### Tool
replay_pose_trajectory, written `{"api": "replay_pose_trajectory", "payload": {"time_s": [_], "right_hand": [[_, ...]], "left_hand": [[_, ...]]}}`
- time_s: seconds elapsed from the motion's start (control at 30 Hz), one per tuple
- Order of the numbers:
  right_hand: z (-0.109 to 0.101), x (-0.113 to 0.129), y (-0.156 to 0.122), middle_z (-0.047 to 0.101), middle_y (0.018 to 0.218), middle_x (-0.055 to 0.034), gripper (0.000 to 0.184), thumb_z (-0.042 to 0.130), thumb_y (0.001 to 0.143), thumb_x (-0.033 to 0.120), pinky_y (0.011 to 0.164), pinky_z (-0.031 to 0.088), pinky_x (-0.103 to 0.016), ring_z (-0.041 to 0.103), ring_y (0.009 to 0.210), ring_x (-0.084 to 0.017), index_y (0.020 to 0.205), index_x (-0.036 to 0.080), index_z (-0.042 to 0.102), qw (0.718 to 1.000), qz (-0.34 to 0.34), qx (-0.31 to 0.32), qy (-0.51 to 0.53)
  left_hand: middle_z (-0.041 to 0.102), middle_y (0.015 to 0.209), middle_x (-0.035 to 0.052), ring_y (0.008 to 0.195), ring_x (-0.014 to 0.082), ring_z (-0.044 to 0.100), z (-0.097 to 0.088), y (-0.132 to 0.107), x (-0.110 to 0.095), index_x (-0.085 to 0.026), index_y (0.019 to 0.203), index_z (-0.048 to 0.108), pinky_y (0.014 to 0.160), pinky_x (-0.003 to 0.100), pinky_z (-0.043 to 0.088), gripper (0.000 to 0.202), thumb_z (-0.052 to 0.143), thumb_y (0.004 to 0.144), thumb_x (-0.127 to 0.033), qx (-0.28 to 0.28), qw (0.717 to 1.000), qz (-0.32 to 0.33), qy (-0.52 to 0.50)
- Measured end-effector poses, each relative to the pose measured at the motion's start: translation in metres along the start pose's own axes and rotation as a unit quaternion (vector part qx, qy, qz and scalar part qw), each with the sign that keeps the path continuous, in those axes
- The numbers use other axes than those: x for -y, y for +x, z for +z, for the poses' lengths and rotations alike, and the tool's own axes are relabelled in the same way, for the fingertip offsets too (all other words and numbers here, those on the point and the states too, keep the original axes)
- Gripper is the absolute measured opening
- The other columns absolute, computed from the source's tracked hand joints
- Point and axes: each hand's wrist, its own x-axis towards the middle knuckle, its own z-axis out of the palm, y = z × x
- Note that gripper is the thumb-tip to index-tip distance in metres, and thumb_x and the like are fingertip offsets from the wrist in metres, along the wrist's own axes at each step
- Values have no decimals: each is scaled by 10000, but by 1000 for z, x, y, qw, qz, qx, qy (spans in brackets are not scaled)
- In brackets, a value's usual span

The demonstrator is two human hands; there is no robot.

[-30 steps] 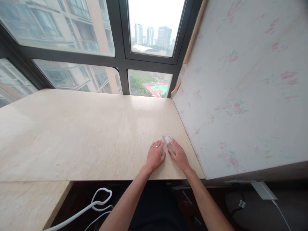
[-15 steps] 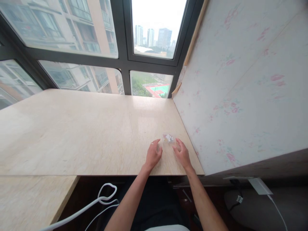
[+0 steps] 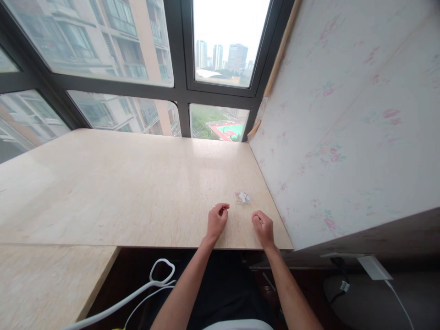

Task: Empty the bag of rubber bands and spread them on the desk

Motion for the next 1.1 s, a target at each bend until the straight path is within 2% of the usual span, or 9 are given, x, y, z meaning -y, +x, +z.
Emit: {"api": "replay_pose_trajectory", "payload": {"time_s": [0.13, 0.3, 0.5, 0.7, 0.83, 1.0, 1.1], "right_hand": [[5, 4, -6, 393, 506, 39, 263, 425, 763, 187, 517, 312, -249, 386, 501, -129, 502, 214, 425, 998, -32, 51, 5], [6, 2, -4, 360, 496, 50, 262, 420, 769, 189, 495, 289, -233, 359, 484, -112, 508, 206, 414, 998, -23, 58, 25], [4, 0, -3, 462, 535, 40, 181, 456, 778, 195, 476, 331, -222, 416, 487, -117, 609, 195, 520, 996, 15, 59, 66], [5, -7, -2, 594, 633, -3, 154, 489, 805, 217, 509, 422, -234, 521, 545, -144, 701, 188, 598, 991, 46, 67, 107], [6, -10, -2, 653, 728, -38, 143, 521, 824, 251, 562, 488, -256, 600, 646, -176, 773, 183, 636, 982, 70, 64, 164], [5, -11, -4, 670, 759, -46, 136, 550, 835, 267, 562, 505, -260, 602, 639, -171, 808, 185, 655, 978, 78, 63, 181], [5, -8, -4, 702, 803, -52, 158, 568, 848, 301, 559, 509, -269, 600, 586, -160, 844, 189, 680, 975, 87, 89, 183]], "left_hand": [[692, 848, 32, 807, 160, 641, -8, -7, -2, -174, 859, 658, 757, 314, 518, 214, 467, 800, -97, 37, 999, 5, 2], [662, 802, 26, 783, 149, 619, -15, -16, -2, -186, 753, 685, 758, 293, 485, 283, 449, 759, -29, 69, 996, 58, 7], [664, 820, 30, 796, 149, 621, -16, -21, -1, -184, 748, 679, 756, 282, 471, 276, 452, 758, -28, 51, 997, 56, -11], [685, 772, 33, 720, 154, 624, -15, -22, -4, -170, 780, 669, 669, 262, 475, 203, 492, 750, -76, 38, 999, -7, -16], [705, 801, 49, 737, 161, 643, -14, -21, -6, -157, 776, 655, 677, 264, 491, 154, 518, 740, -96, 45, 997, -35, -59], [687, 836, 48, 765, 153, 630, -14, -21, -8, -159, 750, 590, 684, 254, 485, 77, 539, 742, -102, 42, 995, -31, -89], [668, 823, 40, 724, 138, 608, -15, -20, -10, -162, 752, 566, 651, 240, 474, 26, 566, 767, -140, 40, 995, -31, -85]]}}
